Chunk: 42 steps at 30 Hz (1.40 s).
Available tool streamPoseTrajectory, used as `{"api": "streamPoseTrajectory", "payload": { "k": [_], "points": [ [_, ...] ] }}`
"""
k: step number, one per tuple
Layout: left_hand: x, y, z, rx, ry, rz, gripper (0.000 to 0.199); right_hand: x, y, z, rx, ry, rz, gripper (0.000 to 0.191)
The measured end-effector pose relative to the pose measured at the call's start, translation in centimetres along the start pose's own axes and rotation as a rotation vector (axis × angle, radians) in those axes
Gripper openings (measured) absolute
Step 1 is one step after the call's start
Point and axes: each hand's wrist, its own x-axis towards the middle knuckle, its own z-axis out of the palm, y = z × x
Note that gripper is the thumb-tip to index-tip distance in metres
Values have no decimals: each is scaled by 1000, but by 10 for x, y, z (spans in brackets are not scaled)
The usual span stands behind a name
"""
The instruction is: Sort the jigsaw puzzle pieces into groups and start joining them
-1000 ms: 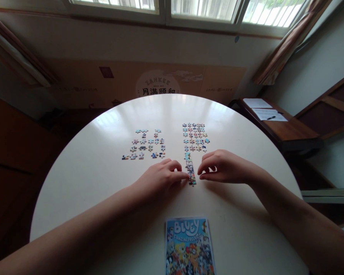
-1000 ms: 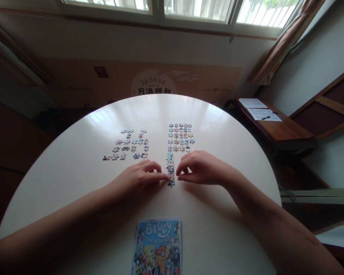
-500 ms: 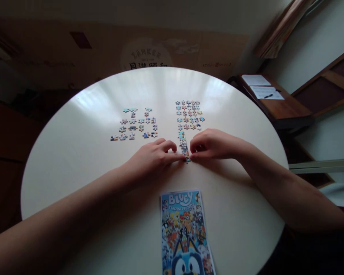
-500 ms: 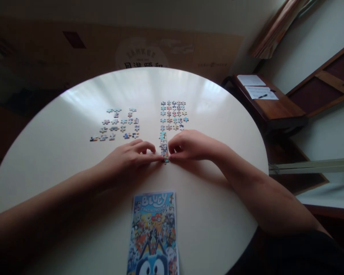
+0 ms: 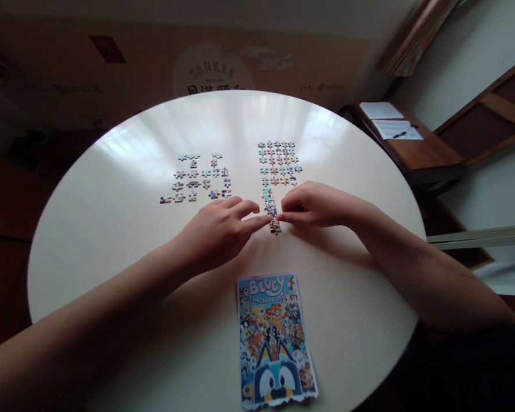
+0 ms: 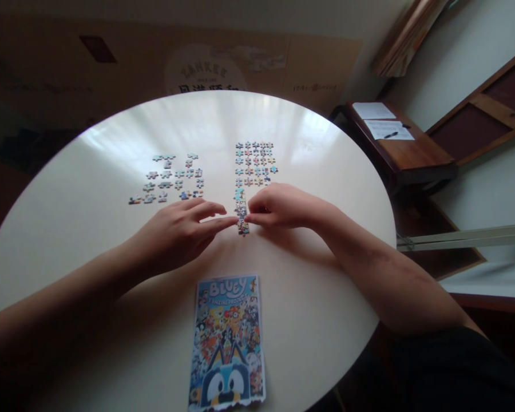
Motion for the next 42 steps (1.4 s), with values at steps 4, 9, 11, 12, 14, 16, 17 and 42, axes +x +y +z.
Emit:
{"api": "streamPoseTrajectory", "payload": {
  "k": [4, 9, 11, 12, 14, 16, 17, 42],
  "points": [
    [-2, -8, -11, -33, 107, -78, 31, 0, -2, 0, 4, 128, -23, 43],
    [-7, -25, -18, -163, 292, -196, 25, 2, -5, 0, 46, 290, -51, 45],
    [-9, -30, -20, -188, 340, -238, 25, 2, -3, 0, 37, 305, -50, 45],
    [-9, -32, -21, -191, 354, -244, 25, 2, -2, 1, 31, 299, -45, 45],
    [-10, -33, -23, -203, 365, -233, 26, 2, 0, 2, 27, 276, -34, 45],
    [-10, -33, -25, -226, 359, -217, 27, 3, 1, 3, 34, 251, -28, 45],
    [-10, -33, -26, -240, 352, -213, 27, 3, 2, 4, 38, 241, -27, 45],
    [-8, -27, -10, -264, 56, -108, 37, 3, -4, 2, -68, -25, 96, 44]
  ]
}}
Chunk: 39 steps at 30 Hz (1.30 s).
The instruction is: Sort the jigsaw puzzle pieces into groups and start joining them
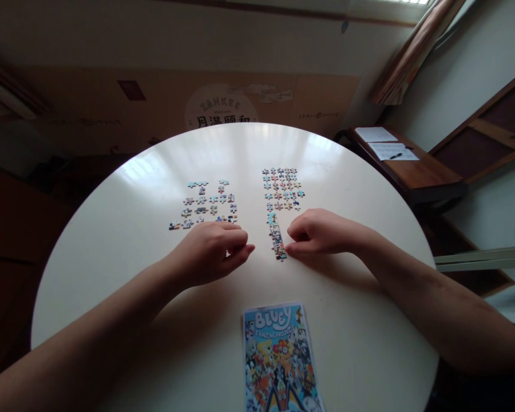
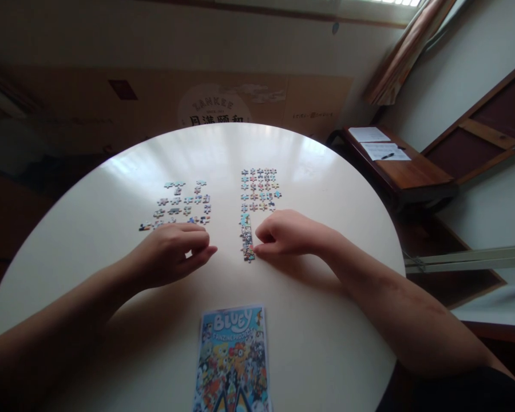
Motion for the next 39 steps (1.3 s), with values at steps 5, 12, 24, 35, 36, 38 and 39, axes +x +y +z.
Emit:
{"api": "streamPoseTrajectory", "payload": {
  "k": [5, 12, 24, 35, 36, 38, 39],
  "points": [
    [0, -2, 1, -4, -23, -8, 37, 0, -2, -1, -18, -20, 12, 43],
    [1, -3, 3, -18, -57, -19, 37, -1, -2, -3, -19, -25, 10, 43],
    [2, -6, 3, -23, -9, -35, 38, -7, 12, -5, 50, 118, -88, 47],
    [0, -3, 2, -97, 54, -45, 38, -5, 2, -7, 153, 270, -243, 53],
    [0, -4, 2, -104, 52, -48, 39, -5, 2, -7, 158, 277, -245, 54],
    [0, -4, 1, -122, 49, -52, 40, -5, 1, -7, 158, 288, -236, 54],
    [0, -5, 1, -131, 45, -57, 40, -5, 1, -7, 157, 296, -229, 54]
  ]
}}
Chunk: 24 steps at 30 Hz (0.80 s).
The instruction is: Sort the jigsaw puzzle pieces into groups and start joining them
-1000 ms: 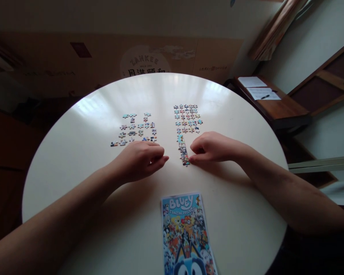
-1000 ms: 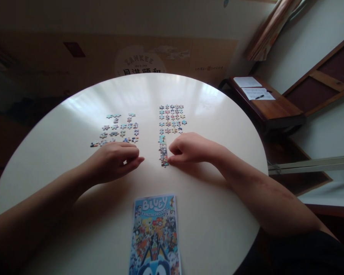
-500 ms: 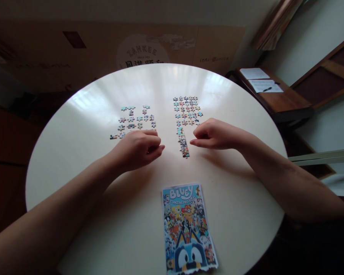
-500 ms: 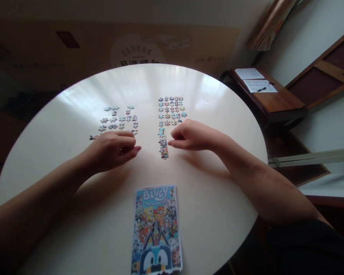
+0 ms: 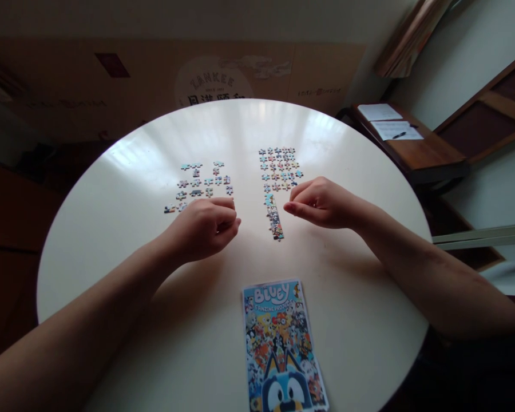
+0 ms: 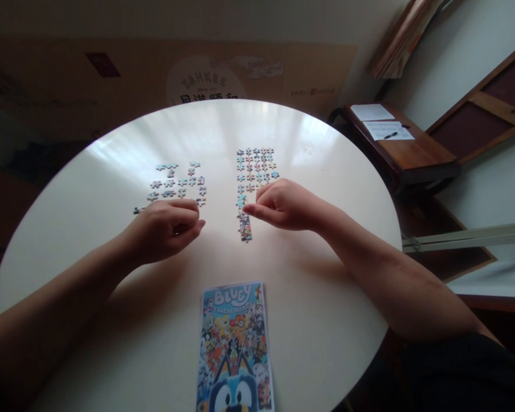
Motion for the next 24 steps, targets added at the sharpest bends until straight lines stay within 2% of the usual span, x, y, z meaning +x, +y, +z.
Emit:
{"api": "streamPoseTrajectory", "payload": {
  "k": [9, 17, 24],
  "points": [
    [2, 0, -8, -88, -36, 10, 43, 0, -6, 0, 29, 106, 72, 55],
    [3, -5, -9, -100, 0, 46, 43, -2, -6, 0, 43, 116, 145, 50],
    [3, -3, -7, -12, -69, 13, 48, -3, -13, -1, 118, 168, 148, 48]
  ]
}}
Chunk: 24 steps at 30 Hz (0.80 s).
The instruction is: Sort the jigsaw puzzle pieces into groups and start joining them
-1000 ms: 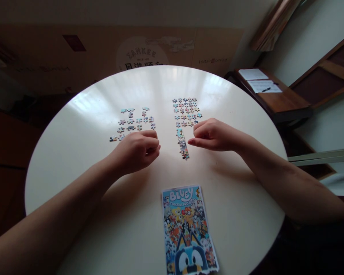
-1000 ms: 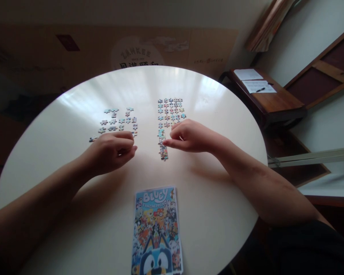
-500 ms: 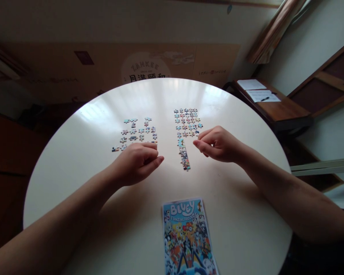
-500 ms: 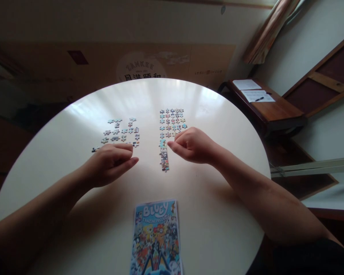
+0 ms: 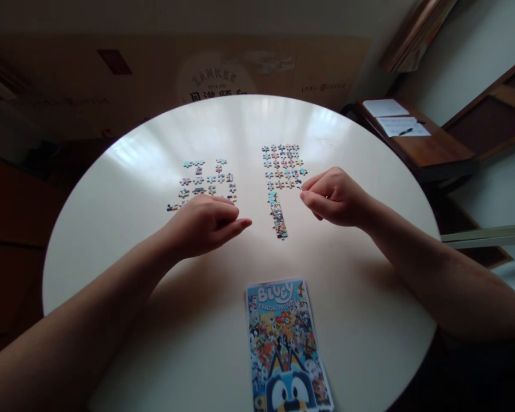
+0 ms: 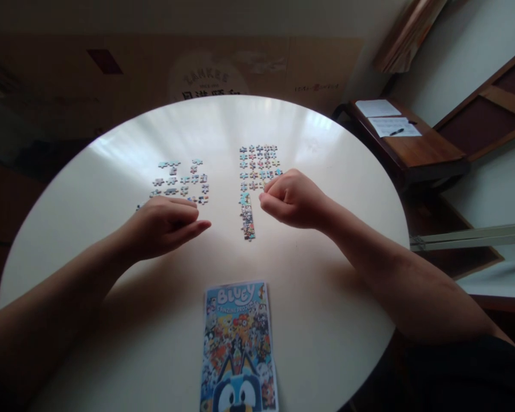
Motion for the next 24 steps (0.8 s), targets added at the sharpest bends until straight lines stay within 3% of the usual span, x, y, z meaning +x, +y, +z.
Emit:
{"api": "streamPoseTrajectory", "payload": {
  "k": [6, 9, 18, 24],
  "points": [
    [1, -3, 3, 27, -33, -29, 51, -1, -3, 4, -14, 284, 8, 50],
    [0, -3, 4, 29, -90, -4, 51, 0, 2, 5, -37, 329, -16, 52],
    [-1, 20, 8, 21, -348, 104, 45, 2, 4, 6, -64, 72, -119, 54],
    [-1, 30, 13, 31, -393, 119, 46, 3, 2, 4, -62, -6, -124, 51]
  ]
}}
